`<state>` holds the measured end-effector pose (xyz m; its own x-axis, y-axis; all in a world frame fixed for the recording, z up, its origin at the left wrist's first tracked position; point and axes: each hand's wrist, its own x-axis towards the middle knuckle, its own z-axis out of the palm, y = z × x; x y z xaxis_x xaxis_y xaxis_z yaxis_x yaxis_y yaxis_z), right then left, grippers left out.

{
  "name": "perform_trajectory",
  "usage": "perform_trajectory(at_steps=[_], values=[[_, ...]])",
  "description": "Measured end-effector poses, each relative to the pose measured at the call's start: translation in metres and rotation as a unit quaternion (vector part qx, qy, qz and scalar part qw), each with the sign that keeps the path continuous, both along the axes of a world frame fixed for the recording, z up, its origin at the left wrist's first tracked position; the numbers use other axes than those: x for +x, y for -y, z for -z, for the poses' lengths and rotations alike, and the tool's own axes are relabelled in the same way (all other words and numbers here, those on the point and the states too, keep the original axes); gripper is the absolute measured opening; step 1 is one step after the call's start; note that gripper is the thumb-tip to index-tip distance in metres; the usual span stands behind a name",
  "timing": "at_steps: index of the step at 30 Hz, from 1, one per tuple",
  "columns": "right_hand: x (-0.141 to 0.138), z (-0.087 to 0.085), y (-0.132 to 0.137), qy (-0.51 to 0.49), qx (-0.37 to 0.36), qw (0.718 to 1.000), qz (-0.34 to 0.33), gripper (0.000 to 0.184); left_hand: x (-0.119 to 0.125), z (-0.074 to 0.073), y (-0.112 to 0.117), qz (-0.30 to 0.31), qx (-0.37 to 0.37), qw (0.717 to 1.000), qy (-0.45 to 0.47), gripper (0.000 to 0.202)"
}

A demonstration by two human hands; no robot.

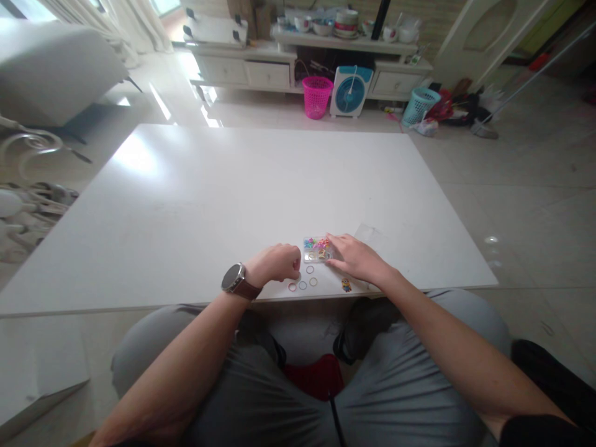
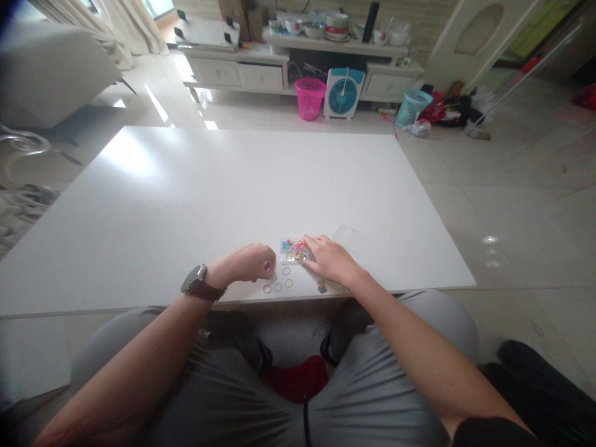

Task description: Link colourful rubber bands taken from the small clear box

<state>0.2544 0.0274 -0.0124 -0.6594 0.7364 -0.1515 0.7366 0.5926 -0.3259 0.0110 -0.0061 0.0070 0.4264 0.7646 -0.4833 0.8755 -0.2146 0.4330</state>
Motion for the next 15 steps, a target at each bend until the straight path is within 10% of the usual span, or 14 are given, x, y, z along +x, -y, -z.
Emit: perform_trajectory(at_steps=[7,15], values=[[-0.001,-0.001,0.000,0.002,-0.005,1.000,0.006,0.067,-0.005,-0.013,-0.006,-0.030,0.108,0.991,0.074,0.013],[-0.001,-0.002,0.000,-0.003,-0.003,1.000,0.008,0.066,0.011,0.007,-0.010,-0.038,0.230,0.966,0.111,0.019]])
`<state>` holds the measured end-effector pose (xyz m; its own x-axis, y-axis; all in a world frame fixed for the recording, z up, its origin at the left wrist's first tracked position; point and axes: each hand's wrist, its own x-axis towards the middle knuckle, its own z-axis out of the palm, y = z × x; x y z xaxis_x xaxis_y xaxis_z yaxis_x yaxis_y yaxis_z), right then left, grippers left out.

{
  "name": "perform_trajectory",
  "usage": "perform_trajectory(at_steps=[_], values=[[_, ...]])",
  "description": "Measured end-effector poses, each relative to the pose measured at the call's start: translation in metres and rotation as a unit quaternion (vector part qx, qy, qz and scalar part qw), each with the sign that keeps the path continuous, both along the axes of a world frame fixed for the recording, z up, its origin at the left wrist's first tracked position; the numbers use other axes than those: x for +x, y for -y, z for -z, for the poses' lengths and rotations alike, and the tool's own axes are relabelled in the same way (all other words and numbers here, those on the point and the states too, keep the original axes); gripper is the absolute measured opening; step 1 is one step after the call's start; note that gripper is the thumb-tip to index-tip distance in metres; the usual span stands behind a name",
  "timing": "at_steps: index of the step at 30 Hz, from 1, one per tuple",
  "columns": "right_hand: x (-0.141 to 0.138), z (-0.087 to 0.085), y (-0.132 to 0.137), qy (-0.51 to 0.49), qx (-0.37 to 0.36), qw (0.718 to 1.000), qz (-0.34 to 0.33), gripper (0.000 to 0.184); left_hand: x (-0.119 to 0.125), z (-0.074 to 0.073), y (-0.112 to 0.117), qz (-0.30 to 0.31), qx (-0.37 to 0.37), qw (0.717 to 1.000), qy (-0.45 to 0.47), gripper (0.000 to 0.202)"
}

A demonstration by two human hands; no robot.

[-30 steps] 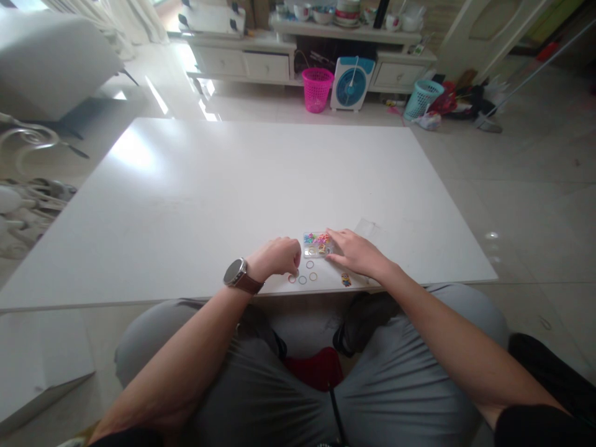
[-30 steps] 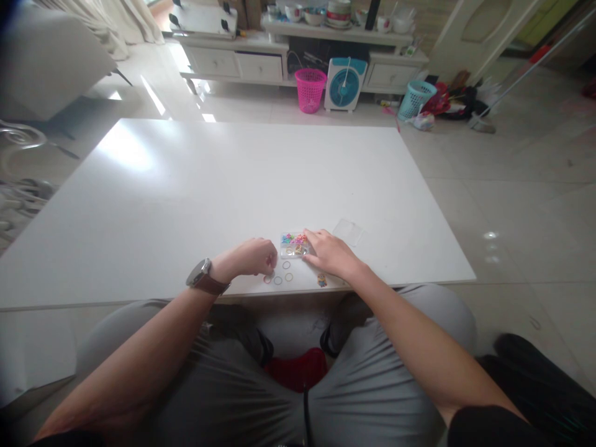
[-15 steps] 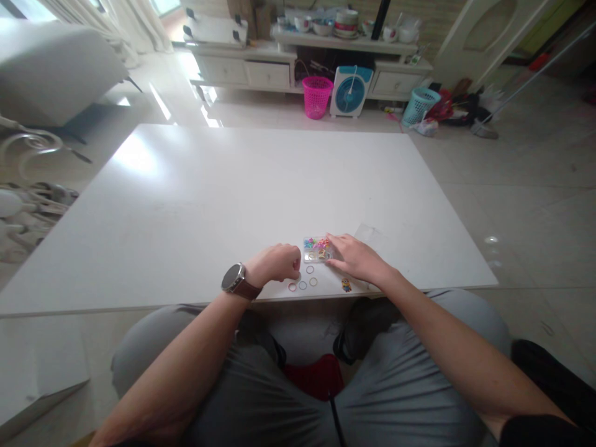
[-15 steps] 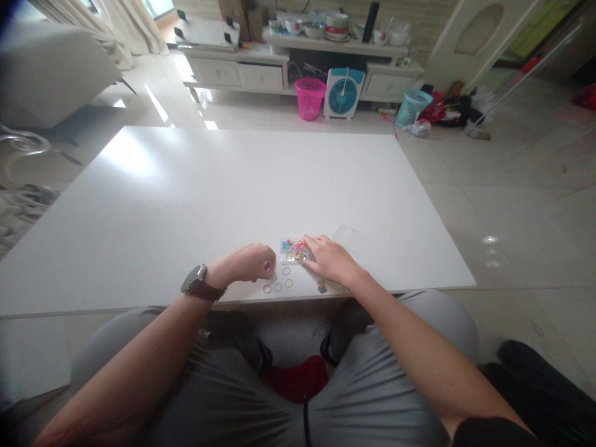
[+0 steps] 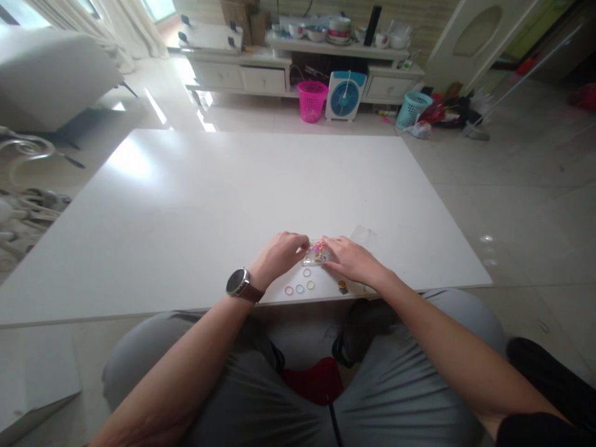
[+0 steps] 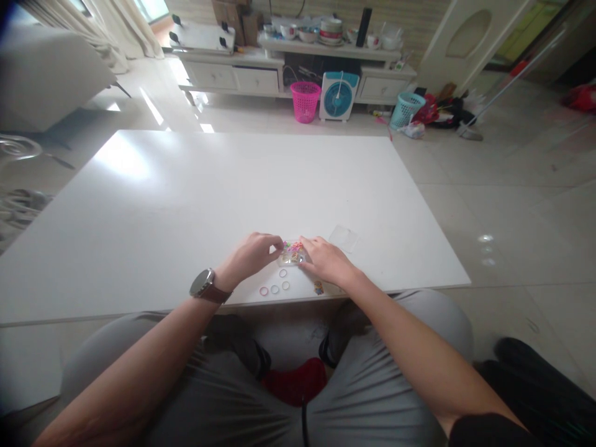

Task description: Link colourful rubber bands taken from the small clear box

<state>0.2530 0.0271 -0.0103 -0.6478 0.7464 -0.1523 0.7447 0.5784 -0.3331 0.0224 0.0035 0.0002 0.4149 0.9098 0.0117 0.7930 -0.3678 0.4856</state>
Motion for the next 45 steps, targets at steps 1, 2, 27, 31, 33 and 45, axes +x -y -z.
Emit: perform_trajectory(at_steps=[1,2,27,31,33,45], values=[[0.000,0.000,0.000,-0.001,0.000,1.000,-0.002,0.066,0.000,0.001,0.000,0.009,0.006,1.000,-0.001,0.019],[0.000,0.000,0.000,-0.002,0.001,1.000,-0.003,0.065,0.000,0.001,0.001,0.019,0.011,1.000,-0.005,0.018],[0.002,0.002,0.000,-0.008,0.006,1.000,-0.005,0.065,-0.009,-0.008,0.002,0.003,0.054,0.998,-0.037,0.021],[0.002,0.002,0.000,0.001,0.009,1.000,-0.009,0.067,-0.013,-0.005,0.001,-0.006,0.030,0.999,-0.045,0.045],[0.001,0.001,0.001,0.002,0.011,1.000,-0.008,0.066,-0.012,-0.002,0.001,-0.003,0.016,0.998,-0.060,0.052],[0.002,0.004,0.000,-0.009,0.016,1.000,-0.014,0.065,-0.009,0.008,-0.001,-0.010,-0.010,0.997,-0.072,0.053]])
